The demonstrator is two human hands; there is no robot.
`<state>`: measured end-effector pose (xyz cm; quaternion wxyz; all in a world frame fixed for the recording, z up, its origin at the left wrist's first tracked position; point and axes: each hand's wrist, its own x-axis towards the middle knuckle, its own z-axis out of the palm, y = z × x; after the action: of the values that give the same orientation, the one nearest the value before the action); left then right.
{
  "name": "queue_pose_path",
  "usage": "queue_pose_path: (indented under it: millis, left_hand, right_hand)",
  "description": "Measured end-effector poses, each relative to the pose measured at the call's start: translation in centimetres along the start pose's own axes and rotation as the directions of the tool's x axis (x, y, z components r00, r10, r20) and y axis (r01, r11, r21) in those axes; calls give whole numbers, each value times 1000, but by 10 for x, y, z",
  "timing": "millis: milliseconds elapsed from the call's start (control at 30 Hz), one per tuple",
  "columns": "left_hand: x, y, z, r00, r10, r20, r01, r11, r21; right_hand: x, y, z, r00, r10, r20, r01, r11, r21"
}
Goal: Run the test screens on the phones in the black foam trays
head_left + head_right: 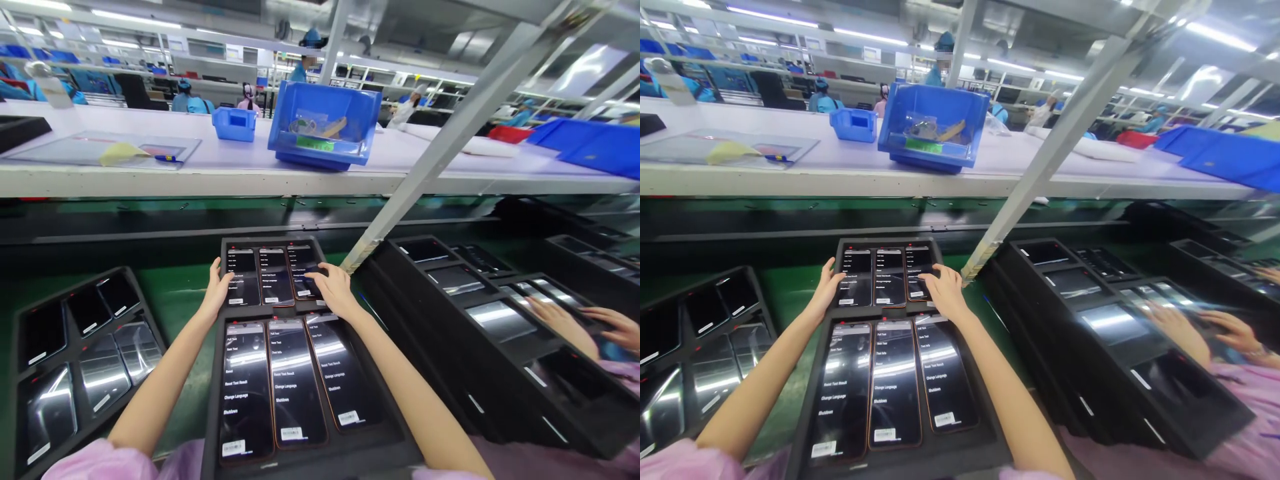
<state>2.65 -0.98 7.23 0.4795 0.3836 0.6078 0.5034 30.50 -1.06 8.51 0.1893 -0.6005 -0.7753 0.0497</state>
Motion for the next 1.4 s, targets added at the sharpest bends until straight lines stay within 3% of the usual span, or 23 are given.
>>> queue_pose_path:
  millis: [233,400,567,1000,1200,1400]
  left_hand:
    - [5,3,0,999,-54,-8,53,997,-63]
    - [10,9,-1,992,-119,32,121,988,-92]
    - [11,10,-1,989,-141,55,146,981,-126]
    - [7,12,0,993,-81,81,91,987,-132]
    - [-8,11,-5,991,-108,79,121,977,-177]
    - [-89,-8,-31,967,-162,196,209,947,-245]
  right_hand:
    - [15,-18,-1,994,-87,72,92,994,-60]
    - [23,-42,1,961,-218,169,227,973,-34]
    - [26,-49,7,943,-251,218,261,965,-21]
    - [17,-39,-6,977,-204,61,201,978,56]
    - [-24,-33,-25,985,-172,-25,174,981,88]
    - [-114,-55,-34,956,-275,104,266,960,88]
